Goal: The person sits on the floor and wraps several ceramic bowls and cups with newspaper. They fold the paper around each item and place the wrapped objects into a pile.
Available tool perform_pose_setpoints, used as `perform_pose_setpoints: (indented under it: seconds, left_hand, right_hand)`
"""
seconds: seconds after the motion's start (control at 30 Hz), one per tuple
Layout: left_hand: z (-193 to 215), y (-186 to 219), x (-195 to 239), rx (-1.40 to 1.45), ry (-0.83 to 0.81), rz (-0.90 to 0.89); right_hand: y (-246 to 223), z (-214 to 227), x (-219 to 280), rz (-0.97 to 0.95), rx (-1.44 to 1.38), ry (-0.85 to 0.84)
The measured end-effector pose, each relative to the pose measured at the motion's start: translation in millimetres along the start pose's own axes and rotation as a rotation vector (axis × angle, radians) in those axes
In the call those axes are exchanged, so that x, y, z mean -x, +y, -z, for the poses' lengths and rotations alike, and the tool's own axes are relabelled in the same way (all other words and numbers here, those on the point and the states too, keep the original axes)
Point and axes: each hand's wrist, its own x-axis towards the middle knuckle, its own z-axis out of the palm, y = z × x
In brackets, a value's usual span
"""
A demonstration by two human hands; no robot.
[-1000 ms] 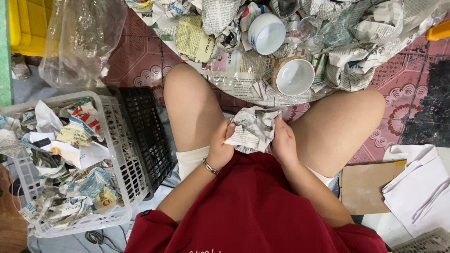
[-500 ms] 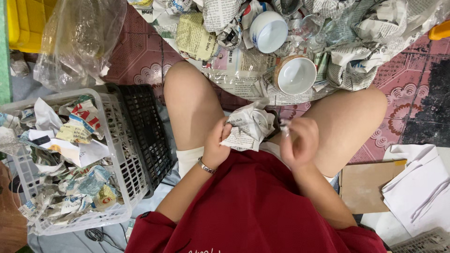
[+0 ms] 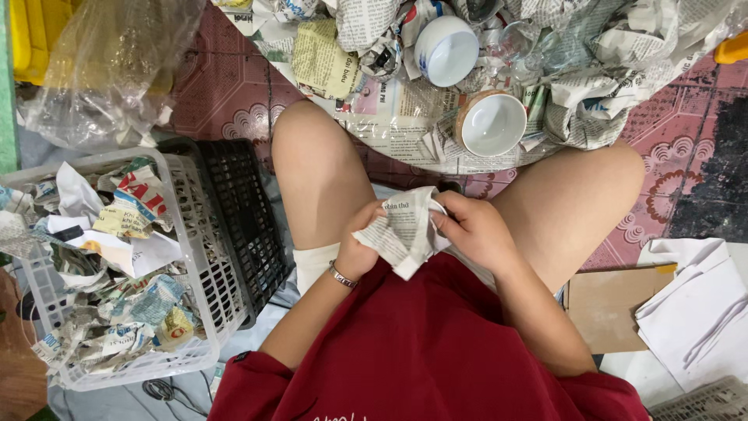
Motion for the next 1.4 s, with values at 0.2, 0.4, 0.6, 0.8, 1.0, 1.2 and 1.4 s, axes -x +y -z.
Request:
perform_pose_setpoints:
  seconds: [0.2,0.4,0.6,0.8,1.0,1.2,1.4]
  left_hand:
    - [13.3,-36.9,-0.4,0.160,0.240,0.116]
    - [15.4,-28.5,0.7,0.187,0.339,0.226]
    - [20.5,-4.9,3.1,-0.014,0.317,0.131]
    - [30.0,11.5,11.9,0.026,0.296,0.148]
    - [32.6,11.0,6.2,-0.035,0.258,0.145]
    - [26.6,13.3,4.5,-0.077,0.264,0.134]
    - [29.3,14.3,6.5,-0.103,0.267,0.114]
  right_hand:
    - [17.7,-14.5,8.7,-0.124,-0.267,0.147]
    - [24.9,-15.8,6.9,0.092,-0.849,0.294]
    - [37.3,1.2,8.2,-0.054,-0.890,0.317]
    - [91.1,82.8,12.5,0.119,-0.573,0.693]
    - [120.7,185.9,-18.9,0.079,0.019,0.894]
    - [128.3,210.2,-78.3,-0.154,0.087,0.815]
    - [127.3,207.9,-97.7,-0.051,0.489,0.749]
